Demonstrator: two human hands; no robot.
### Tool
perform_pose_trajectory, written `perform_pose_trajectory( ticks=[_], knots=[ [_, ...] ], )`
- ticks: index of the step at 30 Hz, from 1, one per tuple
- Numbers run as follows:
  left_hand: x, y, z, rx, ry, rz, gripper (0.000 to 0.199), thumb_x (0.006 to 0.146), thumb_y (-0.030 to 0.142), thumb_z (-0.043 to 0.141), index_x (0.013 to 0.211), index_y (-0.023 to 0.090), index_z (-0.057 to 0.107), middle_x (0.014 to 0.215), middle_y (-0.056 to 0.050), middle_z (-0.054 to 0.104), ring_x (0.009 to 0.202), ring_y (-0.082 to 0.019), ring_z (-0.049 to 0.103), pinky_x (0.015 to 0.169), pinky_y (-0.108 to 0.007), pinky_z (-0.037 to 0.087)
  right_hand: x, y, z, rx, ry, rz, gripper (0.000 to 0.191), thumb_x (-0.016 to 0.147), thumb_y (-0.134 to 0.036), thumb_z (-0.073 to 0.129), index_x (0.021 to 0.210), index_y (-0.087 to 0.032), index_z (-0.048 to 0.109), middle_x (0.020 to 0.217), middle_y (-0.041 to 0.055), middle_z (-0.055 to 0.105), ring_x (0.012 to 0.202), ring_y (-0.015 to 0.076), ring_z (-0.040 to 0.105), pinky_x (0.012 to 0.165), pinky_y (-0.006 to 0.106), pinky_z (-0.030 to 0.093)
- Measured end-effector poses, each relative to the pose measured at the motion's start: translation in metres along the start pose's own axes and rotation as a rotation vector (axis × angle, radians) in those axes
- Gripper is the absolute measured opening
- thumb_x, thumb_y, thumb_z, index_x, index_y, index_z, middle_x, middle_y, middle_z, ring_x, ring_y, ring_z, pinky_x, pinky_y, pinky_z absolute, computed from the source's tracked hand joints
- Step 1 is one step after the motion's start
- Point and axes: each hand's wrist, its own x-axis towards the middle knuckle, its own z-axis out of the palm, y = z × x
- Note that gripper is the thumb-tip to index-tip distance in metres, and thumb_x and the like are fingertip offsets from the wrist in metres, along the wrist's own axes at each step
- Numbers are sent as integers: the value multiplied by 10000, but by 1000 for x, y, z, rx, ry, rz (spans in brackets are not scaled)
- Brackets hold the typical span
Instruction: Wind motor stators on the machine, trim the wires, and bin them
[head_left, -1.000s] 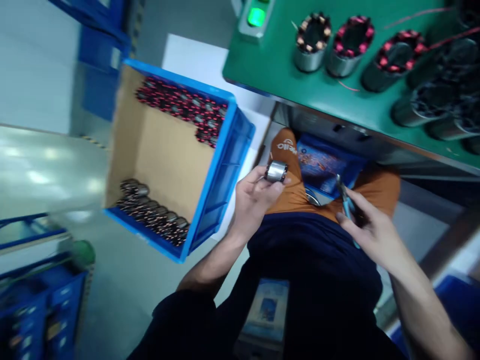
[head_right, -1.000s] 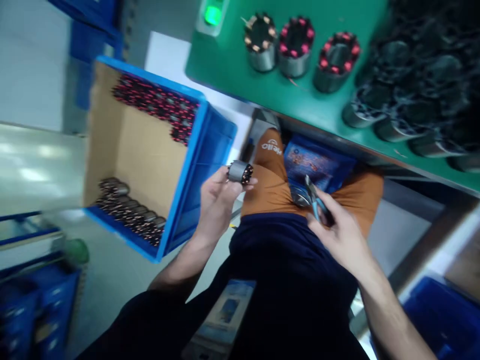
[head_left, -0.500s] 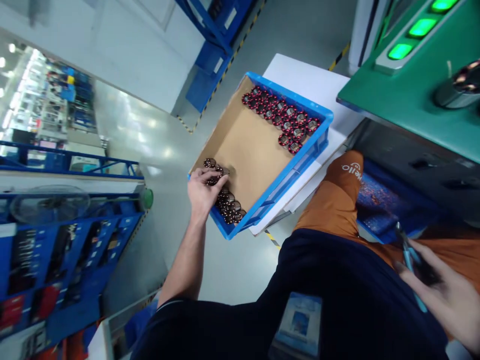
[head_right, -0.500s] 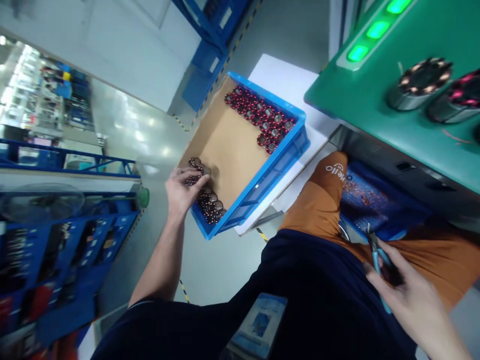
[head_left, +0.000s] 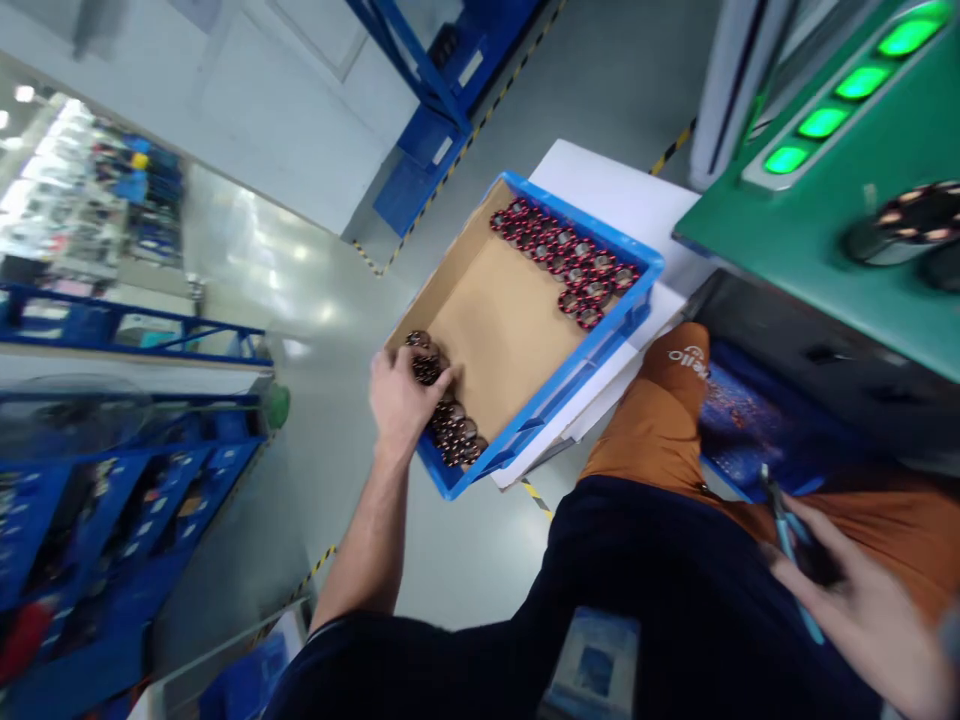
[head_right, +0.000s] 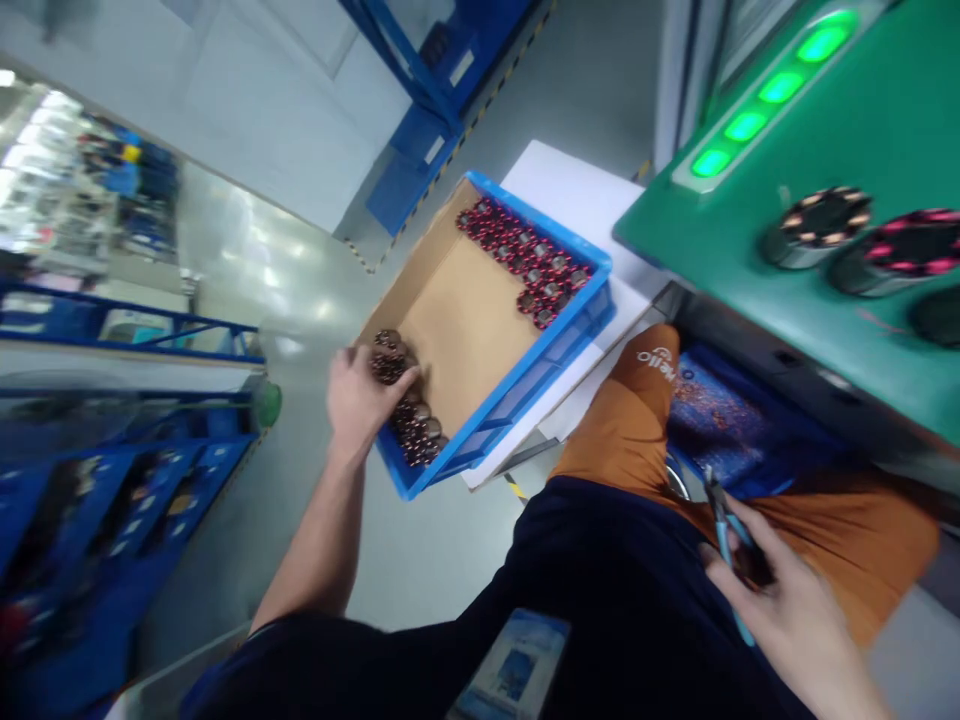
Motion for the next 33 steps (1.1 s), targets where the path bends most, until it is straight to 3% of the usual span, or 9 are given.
perform_pose_trajectory(
  ticks=[2, 5, 8, 11, 15, 21, 24, 27, 33],
  knots=[
    [-11, 22, -7, -155, 114, 148, 435, 955, 544, 875, 1266, 267, 749, 1351, -165, 693, 1406, -441, 624, 1276, -651, 547, 1, -10, 1, 132, 10, 21, 665, 890, -741, 877, 1481, -445, 809, 1147, 126, 848, 925, 381, 821, 874, 540, 678],
    [-21, 85, -7, -567, 264, 465, 487, 932, 598, 968, 1297, 345, 769, 1276, -106, 733, 1266, -409, 691, 1132, -633, 615, 4, -27, -2, 304, -12, 13, 741, 867, -715, 899, 1461, -285, 790, 1065, 99, 806, 994, 338, 804, 933, 477, 694],
    [-23, 180, -4, -899, 132, 730, 503, 978, 483, 982, 1421, 379, 769, 1447, -78, 748, 1367, -353, 723, 1111, -525, 647, 4, -39, -7, 407, -37, -40, 609, 992, -629, 814, 1491, -284, 764, 1073, 80, 777, 976, 275, 760, 877, 390, 670],
    [-16, 278, -1, -1027, -35, 993, 411, 1023, 414, 934, 1399, 326, 795, 1539, -93, 743, 1498, -356, 682, 1261, -533, 598, -5, -45, -10, 455, -30, -64, 568, 1011, -560, 811, 1505, -288, 741, 1083, 65, 744, 972, 252, 716, 883, 367, 643],
    [4, 354, 11, -915, -139, 1189, 320, 974, 410, 947, 1245, 287, 830, 1622, -123, 712, 1585, -430, 615, 1415, -668, 421, -23, -39, -3, 492, -18, 6, 572, 987, -531, 826, 1495, -282, 742, 1053, 42, 703, 982, 245, 677, 929, 374, 598],
    [20, 373, 14, -829, -124, 1156, 291, 937, 434, 1009, 1036, 245, 811, 1516, -34, 780, 1558, -289, 605, 1553, -634, 116, -46, -15, 20, 645, 48, 107, 551, 987, -505, 763, 1487, -275, 759, 1044, 40, 690, 879, 221, 604, 811, 363, 525],
    [-7, 359, 1, -899, -38, 1171, 174, 1054, 368, 911, 1056, 228, 808, 1335, -49, 838, 1425, -272, 725, 1481, -626, 355, -55, -13, 21, 694, 27, 83, 576, 979, -402, 726, 1540, -275, 747, 1050, 39, 701, 837, 200, 583, 769, 341, 519],
    [-52, 338, -8, -1094, -18, 1282, 43, 1111, 278, 831, 1142, 257, 810, 1189, -34, 853, 1214, -245, 827, 1099, -477, 660, -65, -19, 12, 700, 56, -24, 619, 959, -245, 646, 1568, -284, 752, 1061, 30, 730, 832, 180, 614, 761, 314, 536],
    [-126, 315, -3, -1081, -167, 1303, 171, 985, 381, 964, 1077, 321, 832, 1187, -44, 829, 1054, -268, 786, 876, -441, 661, -85, -56, -14, 381, 313, -309, 692, 1069, -114, 654, 1695, -408, 689, 1165, 24, 758, 969, 189, 690, 885, 342, 569]
  ],
)
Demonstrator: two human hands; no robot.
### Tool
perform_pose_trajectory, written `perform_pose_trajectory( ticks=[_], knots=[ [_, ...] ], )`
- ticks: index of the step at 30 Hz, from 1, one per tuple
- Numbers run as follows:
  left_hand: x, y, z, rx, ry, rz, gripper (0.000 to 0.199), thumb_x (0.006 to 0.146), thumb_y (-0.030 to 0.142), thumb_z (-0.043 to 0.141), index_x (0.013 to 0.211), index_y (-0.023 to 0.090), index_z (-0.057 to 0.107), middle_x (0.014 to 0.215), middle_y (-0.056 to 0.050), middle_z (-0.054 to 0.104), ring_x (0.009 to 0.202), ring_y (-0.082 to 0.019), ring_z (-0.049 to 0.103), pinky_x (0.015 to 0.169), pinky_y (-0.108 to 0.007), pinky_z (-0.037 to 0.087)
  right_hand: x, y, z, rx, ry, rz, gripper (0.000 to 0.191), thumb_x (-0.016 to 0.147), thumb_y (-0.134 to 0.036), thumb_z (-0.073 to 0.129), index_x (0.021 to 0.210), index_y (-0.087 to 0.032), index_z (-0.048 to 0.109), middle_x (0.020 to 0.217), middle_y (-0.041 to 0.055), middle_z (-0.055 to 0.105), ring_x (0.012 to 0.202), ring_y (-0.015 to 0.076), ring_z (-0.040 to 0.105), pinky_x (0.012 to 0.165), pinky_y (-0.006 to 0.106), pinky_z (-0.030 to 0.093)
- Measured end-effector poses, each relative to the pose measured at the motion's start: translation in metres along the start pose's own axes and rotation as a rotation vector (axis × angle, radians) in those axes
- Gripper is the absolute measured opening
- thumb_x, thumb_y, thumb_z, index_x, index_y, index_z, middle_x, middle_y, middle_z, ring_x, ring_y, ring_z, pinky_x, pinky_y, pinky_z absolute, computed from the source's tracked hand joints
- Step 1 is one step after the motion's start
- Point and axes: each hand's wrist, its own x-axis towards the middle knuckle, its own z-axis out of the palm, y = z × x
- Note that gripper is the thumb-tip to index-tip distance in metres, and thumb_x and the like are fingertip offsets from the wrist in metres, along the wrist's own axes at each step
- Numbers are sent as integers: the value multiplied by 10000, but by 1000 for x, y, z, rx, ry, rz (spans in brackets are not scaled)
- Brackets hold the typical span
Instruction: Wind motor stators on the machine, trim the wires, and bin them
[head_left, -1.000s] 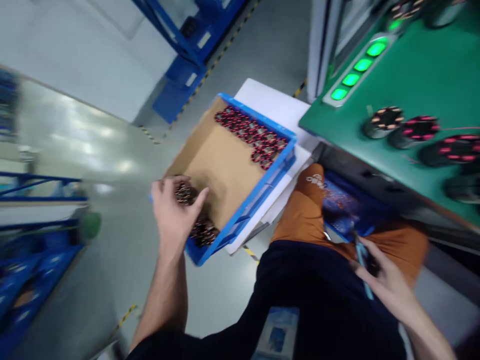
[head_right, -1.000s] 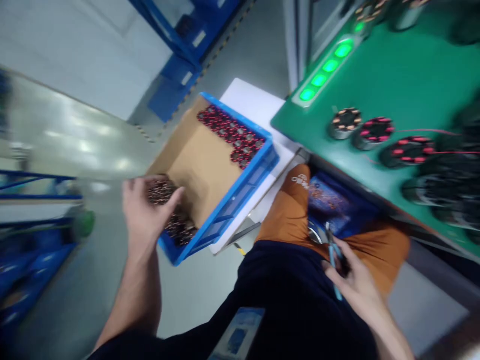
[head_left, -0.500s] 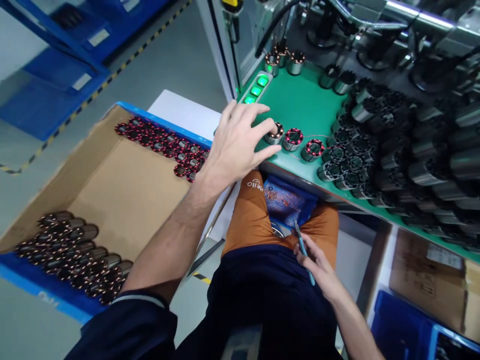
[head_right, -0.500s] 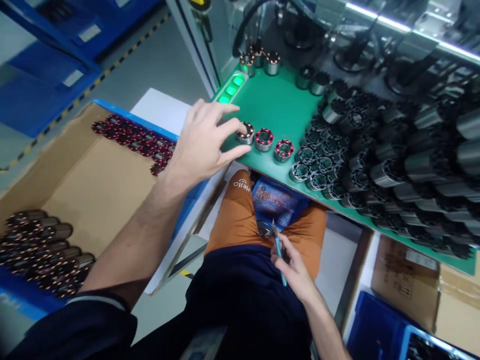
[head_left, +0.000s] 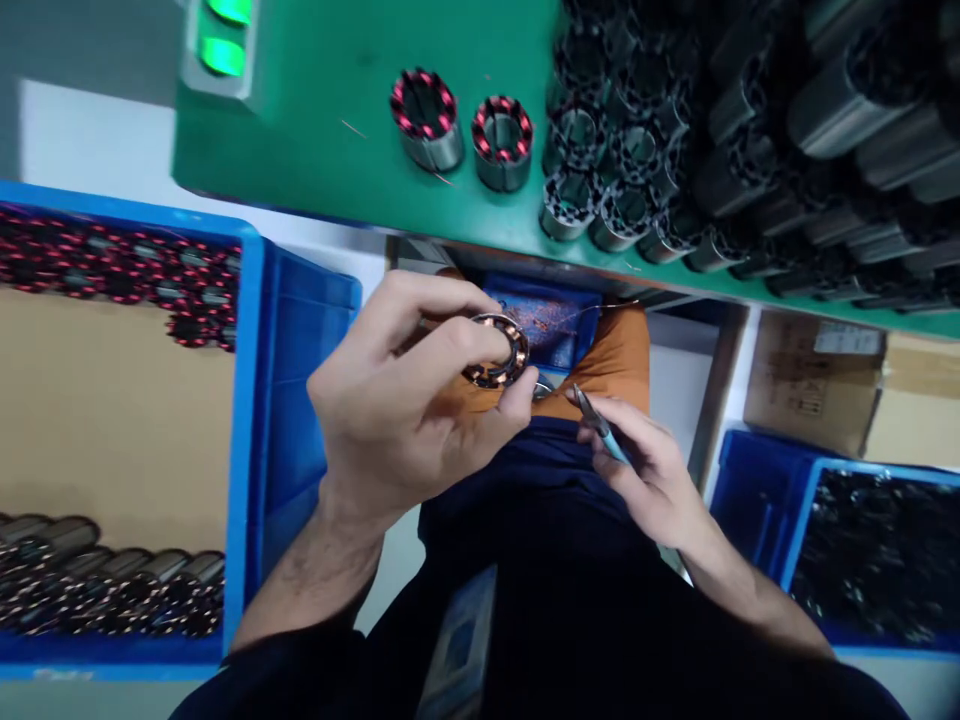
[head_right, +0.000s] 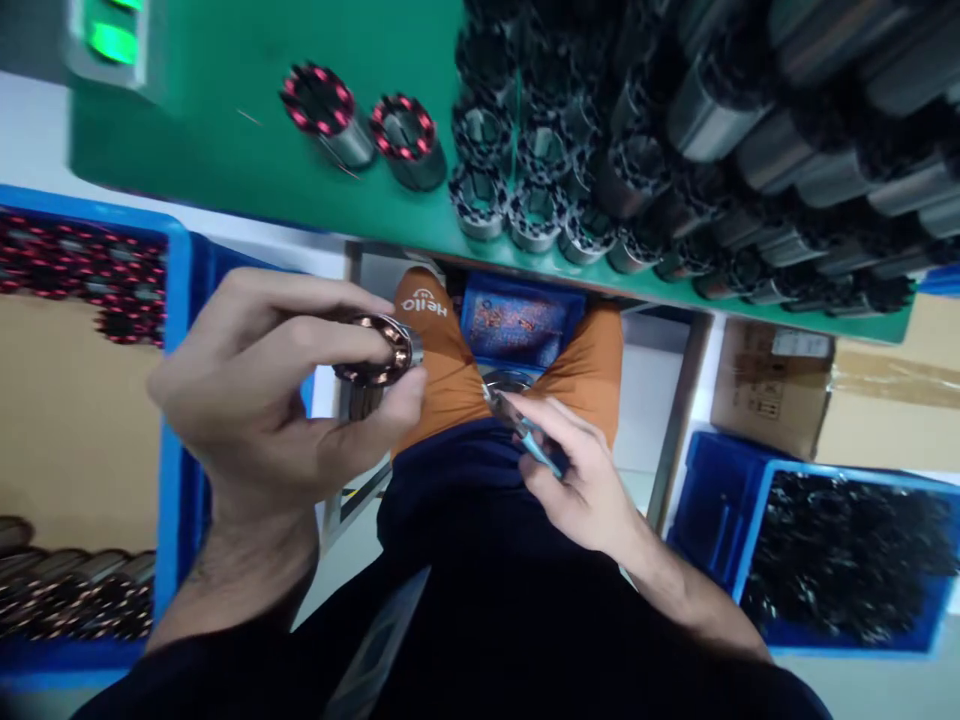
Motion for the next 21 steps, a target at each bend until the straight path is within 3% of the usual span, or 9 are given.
perform_pose_trajectory(
  ticks=[5, 10, 15, 17, 21],
  knots=[
    [-10, 8, 15, -150, -67, -91, 323, 922, 539, 1047, 1063, 348, 829, 1173, -13, 791, 998, -236, 752, 814, -389, 609, 11, -24, 0, -54, 17, -94, 781, 1012, -62, 641, 1717, -397, 663, 1197, 17, 752, 1043, 208, 697, 938, 371, 592],
    [-12, 13, 14, -181, -87, -141, 340, 885, 567, 1078, 1044, 364, 857, 1152, 16, 792, 884, -186, 710, 752, -387, 575, 13, -19, 0, 1, 15, -103, 834, 967, -30, 621, 1728, -368, 655, 1369, 23, 790, 1143, 224, 717, 1027, 401, 604],
    [-12, 20, 17, -254, -115, -274, 309, 861, 574, 1095, 976, 384, 880, 1131, -1, 801, 903, -211, 715, 777, -421, 598, 10, -15, -2, 17, 17, -95, 838, 962, -35, 621, 1729, -371, 661, 1373, 19, 788, 1153, 223, 711, 1049, 400, 603],
    [-12, 20, 18, -231, -117, -237, 301, 871, 565, 1090, 971, 378, 876, 1132, -14, 811, 928, -229, 728, 771, -430, 596, 9, -16, -2, -2, 34, -95, 841, 952, -33, 634, 1717, -379, 675, 1314, 11, 795, 1098, 210, 707, 1006, 383, 608],
    [-14, 15, 21, -97, -90, -20, 290, 924, 516, 1061, 1009, 344, 844, 1145, -33, 814, 967, -237, 752, 739, -408, 592, 9, -19, -2, -31, 63, -114, 825, 934, -8, 635, 1679, -355, 712, 1357, 14, 842, 1056, 204, 769, 979, 380, 649]
  ],
)
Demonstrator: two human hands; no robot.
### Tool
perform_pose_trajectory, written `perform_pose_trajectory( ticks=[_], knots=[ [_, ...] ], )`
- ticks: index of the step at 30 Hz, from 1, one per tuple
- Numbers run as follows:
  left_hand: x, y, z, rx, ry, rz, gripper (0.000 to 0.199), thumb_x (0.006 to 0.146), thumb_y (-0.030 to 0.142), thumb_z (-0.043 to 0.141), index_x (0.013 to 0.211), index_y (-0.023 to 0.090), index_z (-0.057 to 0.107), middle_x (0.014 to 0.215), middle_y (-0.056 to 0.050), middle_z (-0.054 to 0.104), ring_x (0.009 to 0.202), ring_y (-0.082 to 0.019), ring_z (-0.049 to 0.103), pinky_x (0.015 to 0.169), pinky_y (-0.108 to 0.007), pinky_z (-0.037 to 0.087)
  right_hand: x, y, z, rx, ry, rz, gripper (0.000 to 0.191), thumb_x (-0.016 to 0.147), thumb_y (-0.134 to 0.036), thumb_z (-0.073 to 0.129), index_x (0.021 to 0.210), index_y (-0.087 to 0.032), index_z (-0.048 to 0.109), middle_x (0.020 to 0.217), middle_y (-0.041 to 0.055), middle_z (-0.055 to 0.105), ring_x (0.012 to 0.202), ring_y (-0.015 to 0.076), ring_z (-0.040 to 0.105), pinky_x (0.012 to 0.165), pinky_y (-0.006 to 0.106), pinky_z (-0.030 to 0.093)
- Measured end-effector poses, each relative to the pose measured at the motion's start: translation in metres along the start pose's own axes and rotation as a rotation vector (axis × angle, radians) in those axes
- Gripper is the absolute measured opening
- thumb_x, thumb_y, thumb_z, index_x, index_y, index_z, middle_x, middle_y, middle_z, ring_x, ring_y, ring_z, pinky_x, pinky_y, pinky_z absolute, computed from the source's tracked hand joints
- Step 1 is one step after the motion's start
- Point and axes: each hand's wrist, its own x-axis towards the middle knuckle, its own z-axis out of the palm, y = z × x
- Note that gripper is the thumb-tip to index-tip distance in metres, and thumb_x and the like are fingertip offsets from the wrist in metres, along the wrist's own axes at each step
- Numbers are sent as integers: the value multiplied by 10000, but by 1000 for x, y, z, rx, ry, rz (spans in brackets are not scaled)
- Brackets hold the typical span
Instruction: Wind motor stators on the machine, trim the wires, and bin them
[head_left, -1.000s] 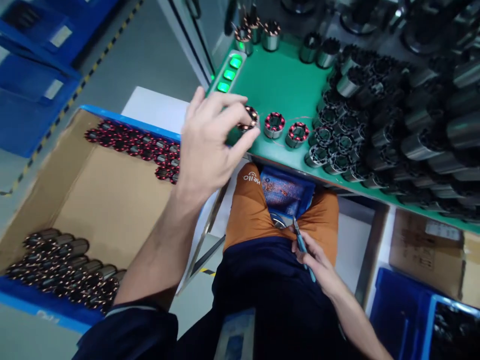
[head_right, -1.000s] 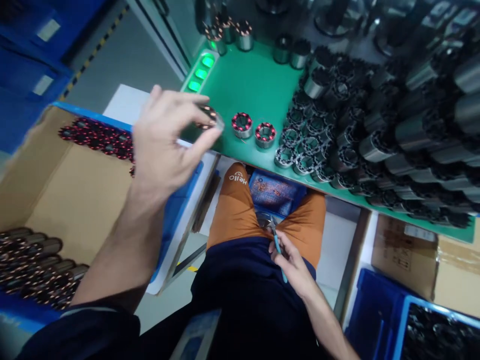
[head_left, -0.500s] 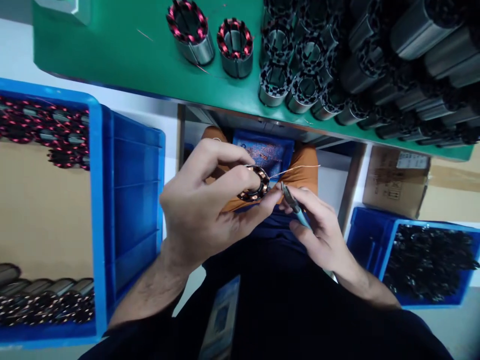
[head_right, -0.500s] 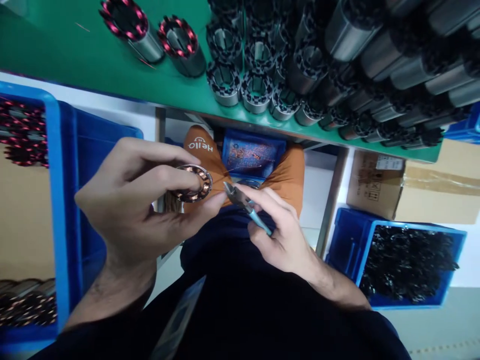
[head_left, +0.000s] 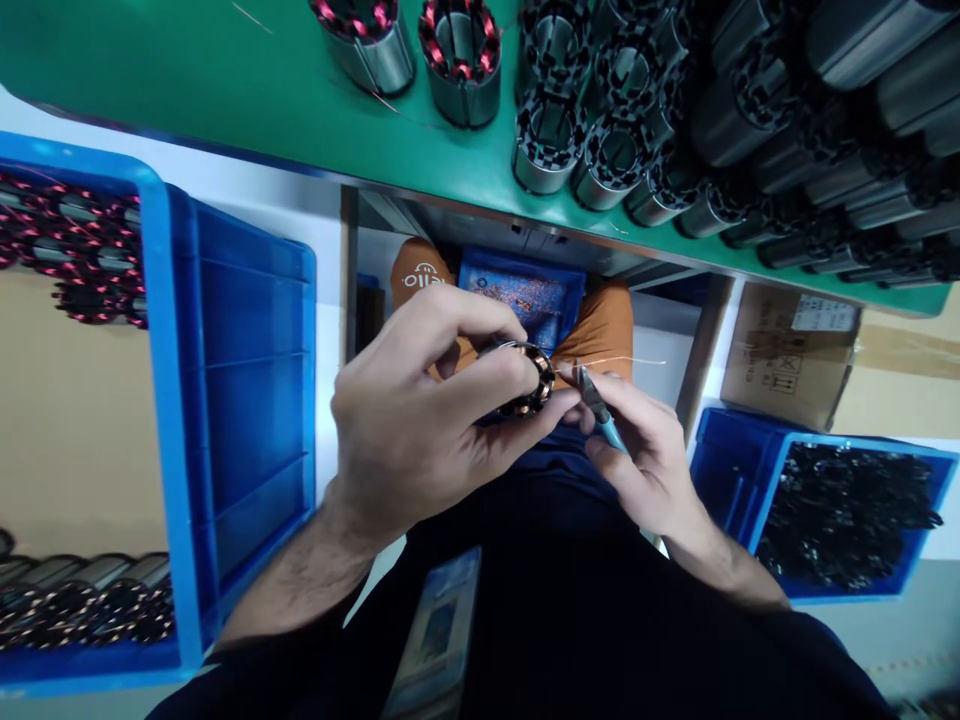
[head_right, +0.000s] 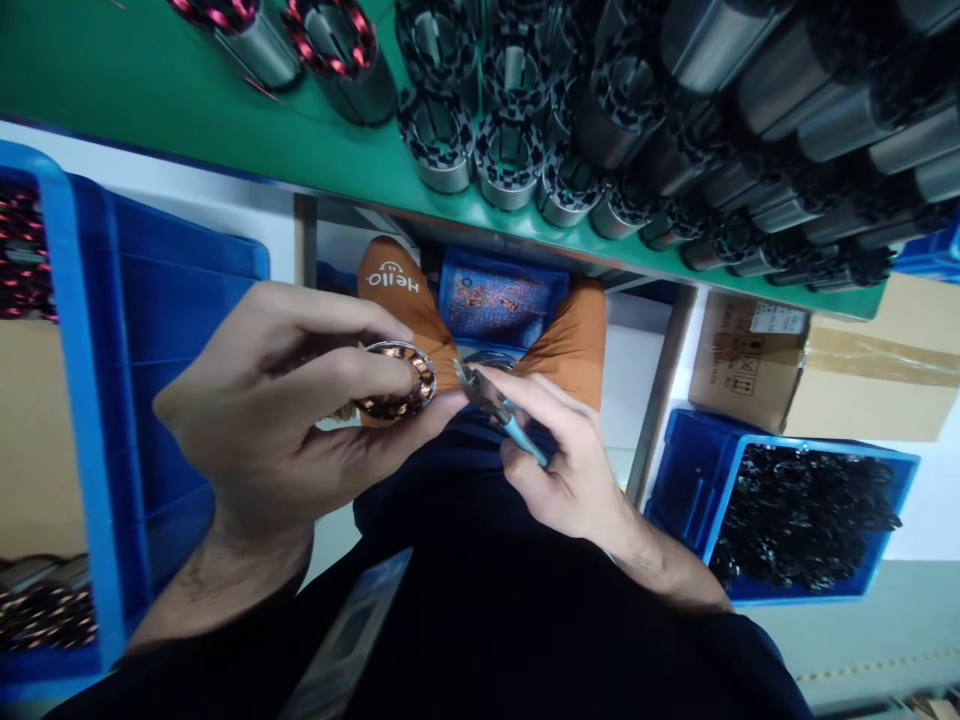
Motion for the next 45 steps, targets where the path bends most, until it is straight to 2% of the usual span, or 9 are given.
perform_pose_trajectory(
  ticks=[5, 9, 12, 15, 19, 24, 34, 41, 45],
  knots=[
    [-2, -1, 2, -17, 28, -3, 258, 957, 406, 1039, 992, 317, 799, 1109, -32, 798, 916, -216, 738, 721, -402, 582, 2, -3, 4, -34, 36, -31, 759, 927, 4, 628, 1600, -310, 784, 1401, 25, 867, 992, 180, 830, 989, 345, 703],
    [-5, -4, 5, 10, 41, -6, 266, 970, 400, 1026, 981, 311, 776, 1112, -27, 787, 884, -201, 726, 694, -396, 581, 4, 2, 8, -2, 49, -16, 652, 945, -31, 626, 1507, -274, 849, 1095, 8, 878, 746, 146, 757, 829, 304, 698],
    [-8, -10, 10, -37, 75, -27, 287, 966, 407, 1021, 978, 295, 757, 1083, -31, 774, 957, -219, 754, 785, -407, 645, 6, 8, 7, -22, 88, 43, 544, 1010, -85, 629, 1472, -259, 857, 917, -3, 793, 687, 145, 680, 719, 301, 642],
    [-12, -17, 18, -280, 118, -249, 252, 1033, 446, 946, 1010, 279, 759, 1106, -49, 784, 1079, -240, 789, 902, -425, 689, 6, 11, 0, -134, 147, 55, 568, 1020, -118, 667, 1547, -274, 811, 993, 24, 748, 779, 167, 645, 711, 323, 577],
    [-13, -19, 27, -673, 212, -612, 401, 975, 607, 999, 991, 270, 783, 1050, -29, 816, 977, -216, 818, 905, -396, 705, -2, 5, -4, -231, 119, -81, 780, 924, -73, 717, 1656, -339, 749, 982, 18, 653, 877, 204, 622, 774, 360, 568],
    [-9, -10, 32, -865, 178, -761, 393, 925, 585, 1047, 959, 261, 828, 973, -27, 851, 877, -194, 810, 846, -354, 696, -8, -2, 11, -232, 53, -129, 750, 910, -87, 742, 1624, -314, 757, 1001, 16, 672, 846, 183, 637, 738, 342, 588],
    [-10, 4, 30, -829, 139, -676, 366, 969, 566, 1014, 935, 266, 807, 896, -22, 768, 801, -191, 740, 736, -357, 647, 6, -2, 18, -199, 102, -52, 640, 906, -79, 734, 1513, -284, 757, 1044, 9, 685, 888, 172, 625, 769, 328, 590],
    [-11, 3, 31, -879, 138, -684, 379, 974, 584, 1006, 982, 263, 804, 987, -52, 834, 891, -232, 822, 820, -399, 710, -3, 3, 16, -157, 62, 7, 577, 968, -116, 708, 1518, -286, 744, 1028, 15, 667, 881, 186, 642, 792, 357, 608],
    [-13, 1, 32, -934, 106, -735, 384, 987, 595, 988, 997, 254, 812, 996, -60, 858, 934, -251, 847, 887, -414, 732, -5, 7, 17, -72, 263, -16, 398, 1123, -175, 669, 1482, -310, 779, 1017, 34, 733, 853, 194, 702, 759, 365, 606]
  ],
)
